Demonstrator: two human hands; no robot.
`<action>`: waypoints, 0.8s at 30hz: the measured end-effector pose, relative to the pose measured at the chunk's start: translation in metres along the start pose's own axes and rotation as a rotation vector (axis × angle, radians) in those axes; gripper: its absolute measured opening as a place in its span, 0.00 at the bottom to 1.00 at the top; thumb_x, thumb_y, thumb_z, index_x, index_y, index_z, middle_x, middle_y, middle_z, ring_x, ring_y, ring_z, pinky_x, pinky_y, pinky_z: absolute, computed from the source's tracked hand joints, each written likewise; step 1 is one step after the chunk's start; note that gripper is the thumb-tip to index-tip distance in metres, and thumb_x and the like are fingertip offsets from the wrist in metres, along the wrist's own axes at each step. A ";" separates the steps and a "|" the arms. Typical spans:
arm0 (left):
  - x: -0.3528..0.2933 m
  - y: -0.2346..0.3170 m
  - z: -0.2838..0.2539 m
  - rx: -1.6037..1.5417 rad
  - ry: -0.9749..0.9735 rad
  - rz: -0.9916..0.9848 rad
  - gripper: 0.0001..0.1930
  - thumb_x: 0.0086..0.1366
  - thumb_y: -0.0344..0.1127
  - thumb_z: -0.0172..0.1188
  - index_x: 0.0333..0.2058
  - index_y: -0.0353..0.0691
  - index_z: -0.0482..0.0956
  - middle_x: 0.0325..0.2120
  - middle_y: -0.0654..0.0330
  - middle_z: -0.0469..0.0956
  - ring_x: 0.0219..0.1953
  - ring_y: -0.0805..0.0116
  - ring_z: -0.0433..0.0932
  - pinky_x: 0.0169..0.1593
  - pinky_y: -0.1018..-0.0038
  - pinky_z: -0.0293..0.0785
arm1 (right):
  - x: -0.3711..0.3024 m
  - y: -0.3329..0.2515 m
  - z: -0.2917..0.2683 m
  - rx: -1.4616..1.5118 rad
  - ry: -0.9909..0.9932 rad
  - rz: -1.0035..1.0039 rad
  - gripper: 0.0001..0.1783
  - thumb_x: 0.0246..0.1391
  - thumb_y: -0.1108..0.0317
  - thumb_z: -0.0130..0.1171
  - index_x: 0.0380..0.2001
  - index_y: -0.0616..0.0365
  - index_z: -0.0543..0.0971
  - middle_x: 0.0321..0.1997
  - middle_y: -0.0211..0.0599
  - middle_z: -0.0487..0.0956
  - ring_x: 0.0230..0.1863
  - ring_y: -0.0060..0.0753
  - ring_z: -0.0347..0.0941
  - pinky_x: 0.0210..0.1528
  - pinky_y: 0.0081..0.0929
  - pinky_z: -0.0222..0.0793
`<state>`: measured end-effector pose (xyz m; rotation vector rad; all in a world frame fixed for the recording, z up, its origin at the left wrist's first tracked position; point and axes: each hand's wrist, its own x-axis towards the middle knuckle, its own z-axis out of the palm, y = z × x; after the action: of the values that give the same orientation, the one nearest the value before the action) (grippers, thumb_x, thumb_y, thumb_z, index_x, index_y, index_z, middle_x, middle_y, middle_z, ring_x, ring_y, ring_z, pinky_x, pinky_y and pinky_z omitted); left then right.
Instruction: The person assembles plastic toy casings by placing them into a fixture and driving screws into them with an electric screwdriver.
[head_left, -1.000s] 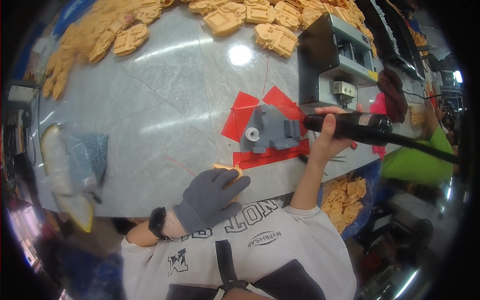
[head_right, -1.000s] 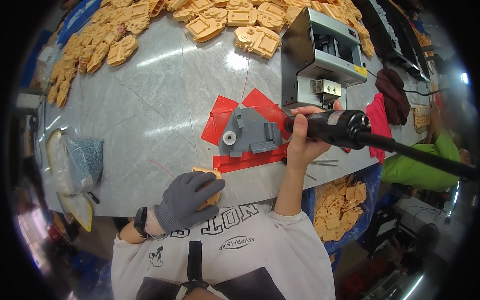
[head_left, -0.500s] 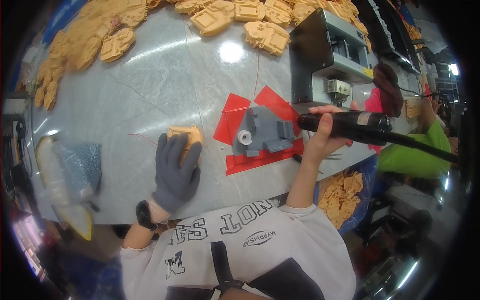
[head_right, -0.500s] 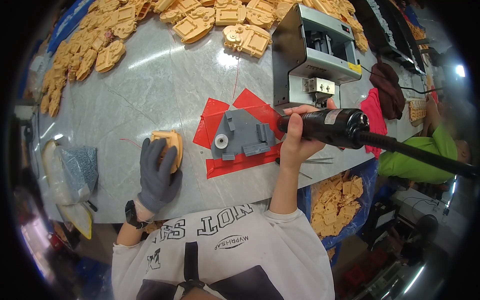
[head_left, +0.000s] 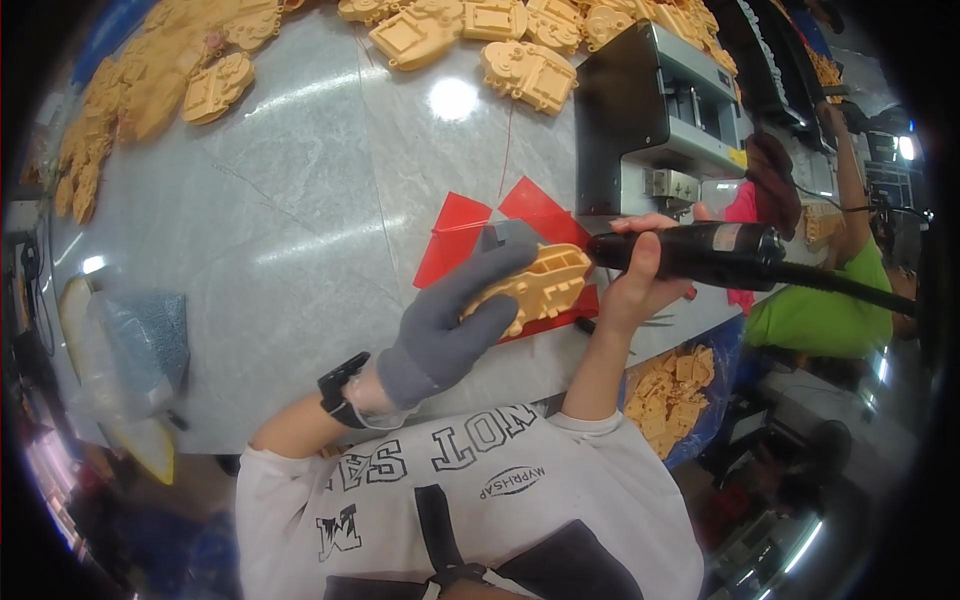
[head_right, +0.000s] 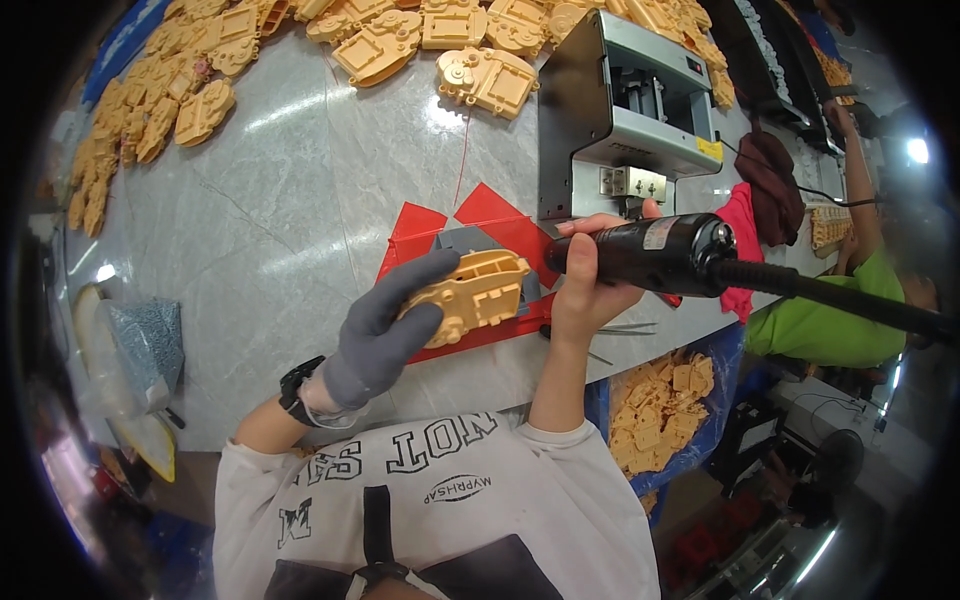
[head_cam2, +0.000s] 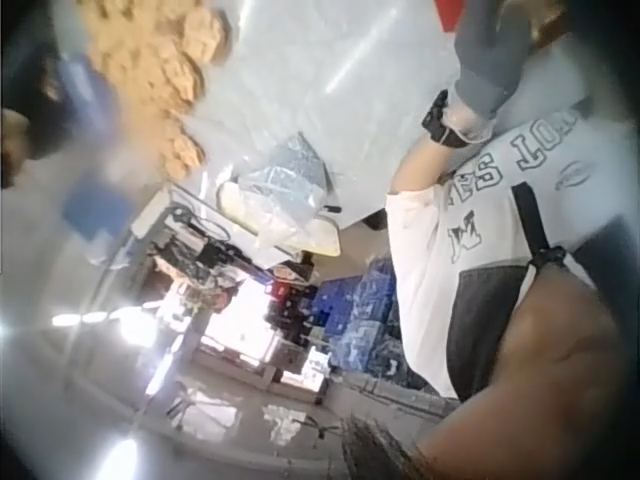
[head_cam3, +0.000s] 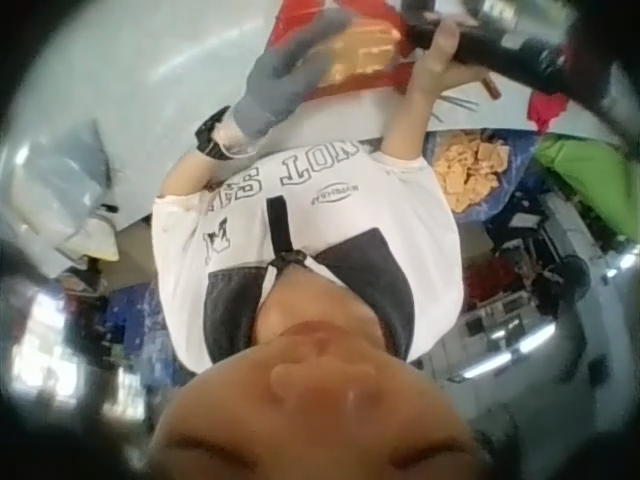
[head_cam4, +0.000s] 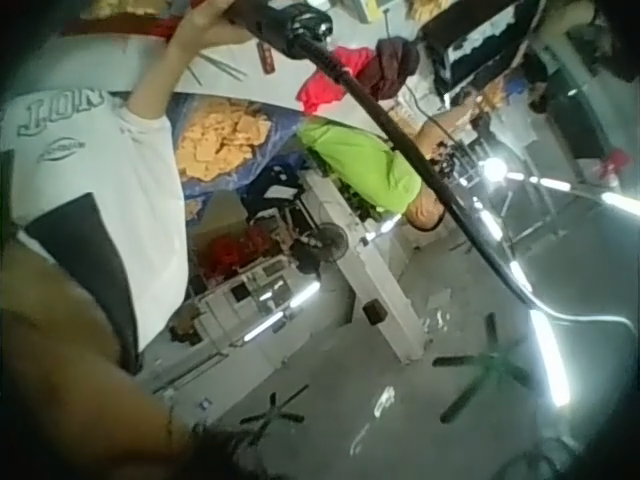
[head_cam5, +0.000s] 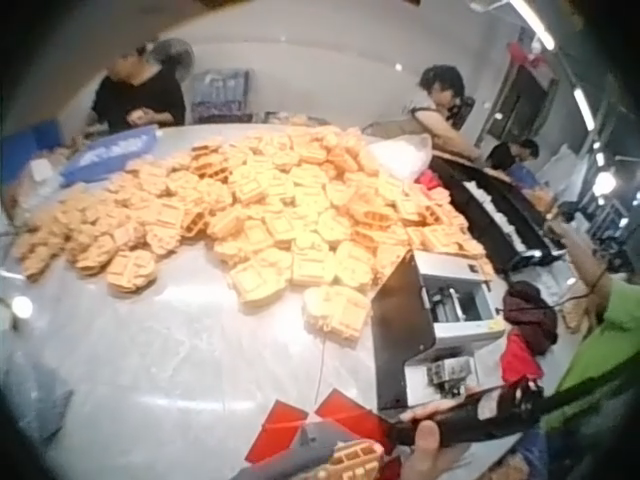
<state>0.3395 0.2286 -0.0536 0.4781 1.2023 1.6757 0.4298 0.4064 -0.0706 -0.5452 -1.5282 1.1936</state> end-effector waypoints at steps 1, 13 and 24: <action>0.008 -0.009 -0.001 0.249 -0.041 0.184 0.22 0.59 0.23 0.50 0.54 0.35 0.64 0.52 0.52 0.68 0.52 0.64 0.69 0.56 0.71 0.64 | 0.000 0.000 0.001 -0.006 0.001 -0.001 0.36 0.49 0.71 0.56 0.57 0.68 0.50 0.27 0.36 0.74 0.28 0.25 0.71 0.42 0.23 0.66; 0.028 -0.013 0.000 0.563 0.228 0.277 0.18 0.57 0.29 0.56 0.48 0.38 0.71 0.42 0.52 0.73 0.43 0.58 0.75 0.46 0.71 0.71 | 0.002 0.003 0.000 -0.052 0.009 -0.003 0.33 0.51 0.68 0.53 0.57 0.66 0.53 0.27 0.38 0.72 0.27 0.28 0.71 0.38 0.27 0.70; 0.023 -0.009 0.009 0.770 0.196 0.418 0.18 0.57 0.29 0.55 0.48 0.39 0.70 0.39 0.51 0.74 0.39 0.56 0.76 0.41 0.70 0.73 | 0.005 0.002 -0.001 -0.017 0.020 0.030 0.33 0.50 0.67 0.54 0.56 0.64 0.54 0.27 0.38 0.72 0.27 0.28 0.71 0.38 0.27 0.70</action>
<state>0.3401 0.2532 -0.0623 1.1130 2.0028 1.5662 0.4283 0.4116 -0.0698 -0.5917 -1.5192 1.1957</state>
